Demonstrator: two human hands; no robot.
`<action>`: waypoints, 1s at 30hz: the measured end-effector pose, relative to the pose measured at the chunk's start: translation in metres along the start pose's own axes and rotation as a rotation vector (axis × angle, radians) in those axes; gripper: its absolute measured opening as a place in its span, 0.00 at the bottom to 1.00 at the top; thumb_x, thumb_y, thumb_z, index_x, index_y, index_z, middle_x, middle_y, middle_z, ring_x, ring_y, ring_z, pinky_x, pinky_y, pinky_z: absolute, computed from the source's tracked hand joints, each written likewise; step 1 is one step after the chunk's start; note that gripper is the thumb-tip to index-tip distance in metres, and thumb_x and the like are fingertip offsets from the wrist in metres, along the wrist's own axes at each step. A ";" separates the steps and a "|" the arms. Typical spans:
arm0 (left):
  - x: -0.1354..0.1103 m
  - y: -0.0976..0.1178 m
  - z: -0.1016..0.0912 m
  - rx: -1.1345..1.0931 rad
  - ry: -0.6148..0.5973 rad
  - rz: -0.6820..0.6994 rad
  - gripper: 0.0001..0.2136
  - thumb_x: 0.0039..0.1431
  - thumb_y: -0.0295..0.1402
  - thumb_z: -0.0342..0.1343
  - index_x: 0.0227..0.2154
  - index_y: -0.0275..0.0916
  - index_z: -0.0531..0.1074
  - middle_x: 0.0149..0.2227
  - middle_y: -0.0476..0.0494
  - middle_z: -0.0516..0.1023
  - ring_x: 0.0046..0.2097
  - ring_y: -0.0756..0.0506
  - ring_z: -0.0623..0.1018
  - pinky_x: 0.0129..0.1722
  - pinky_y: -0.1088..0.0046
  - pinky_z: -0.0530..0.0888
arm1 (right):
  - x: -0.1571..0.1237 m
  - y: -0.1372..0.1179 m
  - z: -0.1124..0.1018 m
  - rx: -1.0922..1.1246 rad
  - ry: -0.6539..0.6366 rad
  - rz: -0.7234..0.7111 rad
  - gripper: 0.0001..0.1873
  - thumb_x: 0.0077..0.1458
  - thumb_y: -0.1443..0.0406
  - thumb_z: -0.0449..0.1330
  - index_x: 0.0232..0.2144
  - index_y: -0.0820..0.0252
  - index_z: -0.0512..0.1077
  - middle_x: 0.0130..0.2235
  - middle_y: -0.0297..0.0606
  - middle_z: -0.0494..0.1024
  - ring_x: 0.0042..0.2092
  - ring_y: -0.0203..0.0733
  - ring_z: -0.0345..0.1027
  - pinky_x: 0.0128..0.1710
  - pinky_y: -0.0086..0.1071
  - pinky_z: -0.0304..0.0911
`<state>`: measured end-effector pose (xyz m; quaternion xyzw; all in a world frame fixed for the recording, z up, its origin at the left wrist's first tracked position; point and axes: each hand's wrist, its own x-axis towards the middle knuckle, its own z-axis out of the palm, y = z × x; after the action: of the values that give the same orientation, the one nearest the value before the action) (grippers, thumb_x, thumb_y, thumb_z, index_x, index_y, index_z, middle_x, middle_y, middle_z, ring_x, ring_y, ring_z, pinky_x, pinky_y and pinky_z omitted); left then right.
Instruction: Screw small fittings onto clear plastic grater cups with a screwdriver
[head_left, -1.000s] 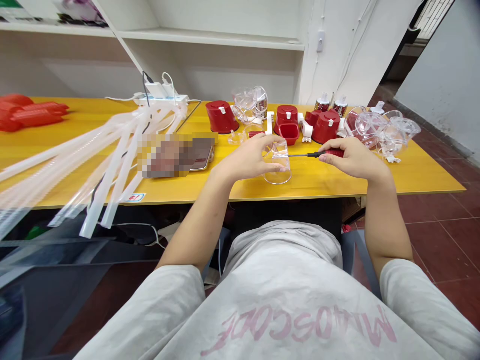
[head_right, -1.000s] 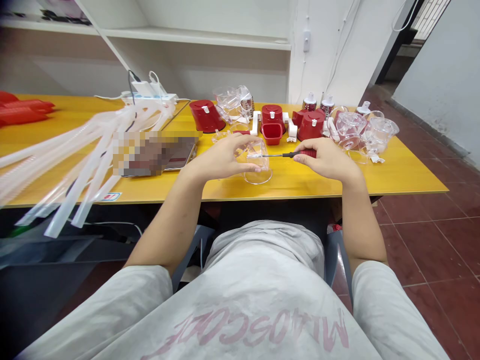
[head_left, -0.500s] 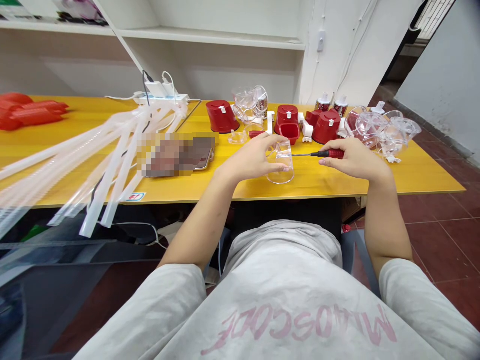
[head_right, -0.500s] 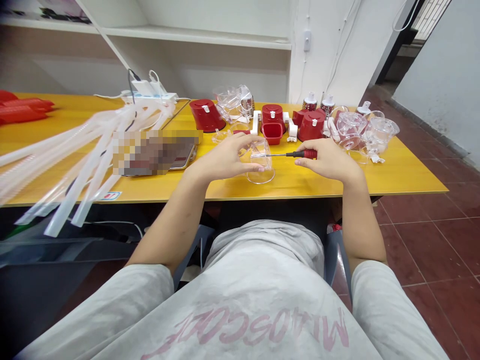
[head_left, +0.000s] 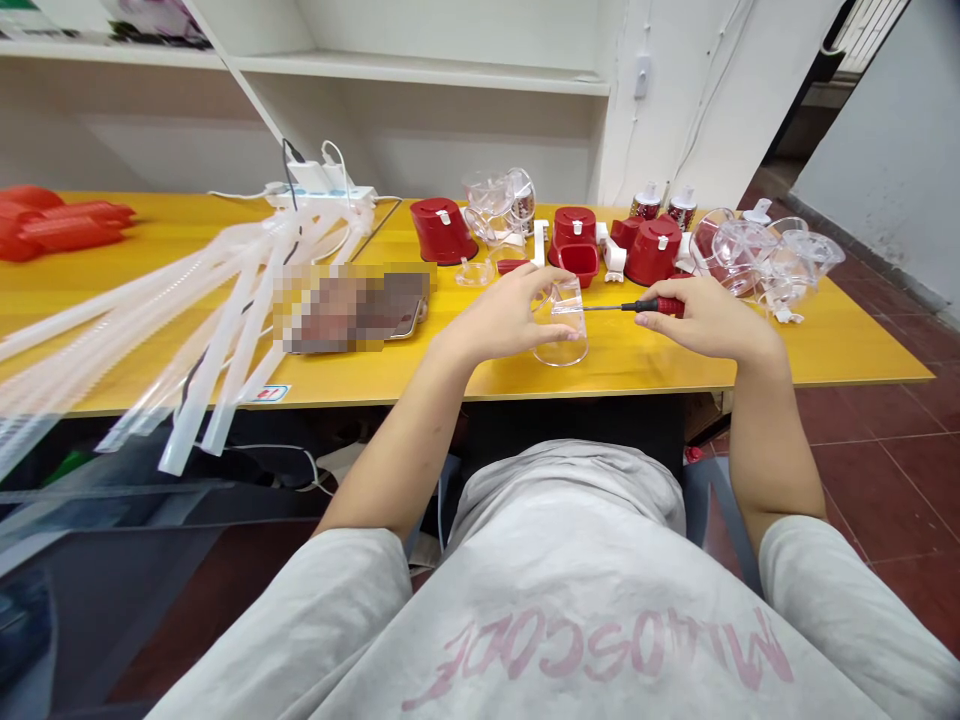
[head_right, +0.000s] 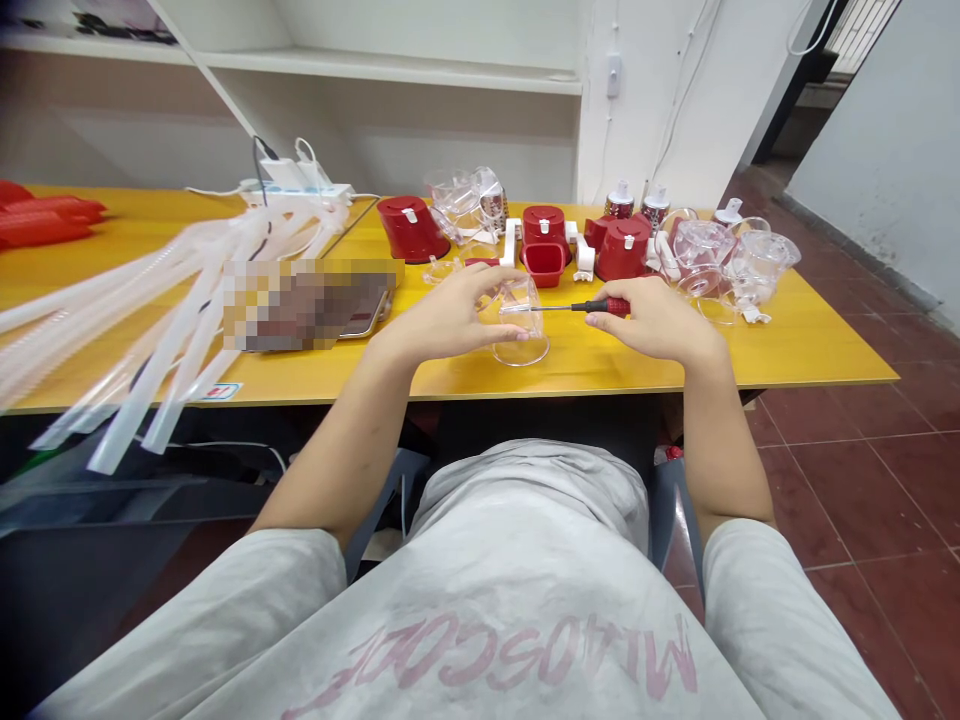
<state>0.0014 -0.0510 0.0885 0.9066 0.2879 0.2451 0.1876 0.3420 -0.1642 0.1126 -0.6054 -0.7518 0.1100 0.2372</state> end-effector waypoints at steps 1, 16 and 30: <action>0.000 0.000 0.000 0.003 -0.002 0.000 0.42 0.68 0.53 0.78 0.79 0.39 0.82 0.75 0.30 0.86 0.75 0.22 0.81 0.80 0.41 0.78 | 0.000 0.000 0.000 -0.008 -0.002 0.000 0.19 0.74 0.47 0.72 0.46 0.54 0.89 0.37 0.40 0.83 0.38 0.52 0.74 0.44 0.47 0.65; 0.001 -0.003 0.001 -0.006 0.007 0.009 0.43 0.67 0.56 0.75 0.78 0.38 0.82 0.74 0.29 0.87 0.73 0.22 0.82 0.79 0.41 0.79 | 0.000 -0.008 0.004 -0.090 -0.001 0.026 0.13 0.77 0.53 0.70 0.45 0.56 0.87 0.38 0.40 0.84 0.39 0.52 0.76 0.42 0.46 0.63; 0.001 -0.004 0.000 -0.017 0.005 0.008 0.43 0.67 0.58 0.76 0.77 0.40 0.82 0.73 0.30 0.87 0.73 0.22 0.82 0.79 0.41 0.79 | 0.001 -0.010 0.006 -0.155 0.003 0.025 0.12 0.77 0.55 0.71 0.43 0.55 0.85 0.39 0.41 0.85 0.40 0.53 0.76 0.43 0.47 0.62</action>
<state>0.0006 -0.0478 0.0868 0.9054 0.2828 0.2505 0.1937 0.3301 -0.1647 0.1122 -0.6314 -0.7501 0.0533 0.1894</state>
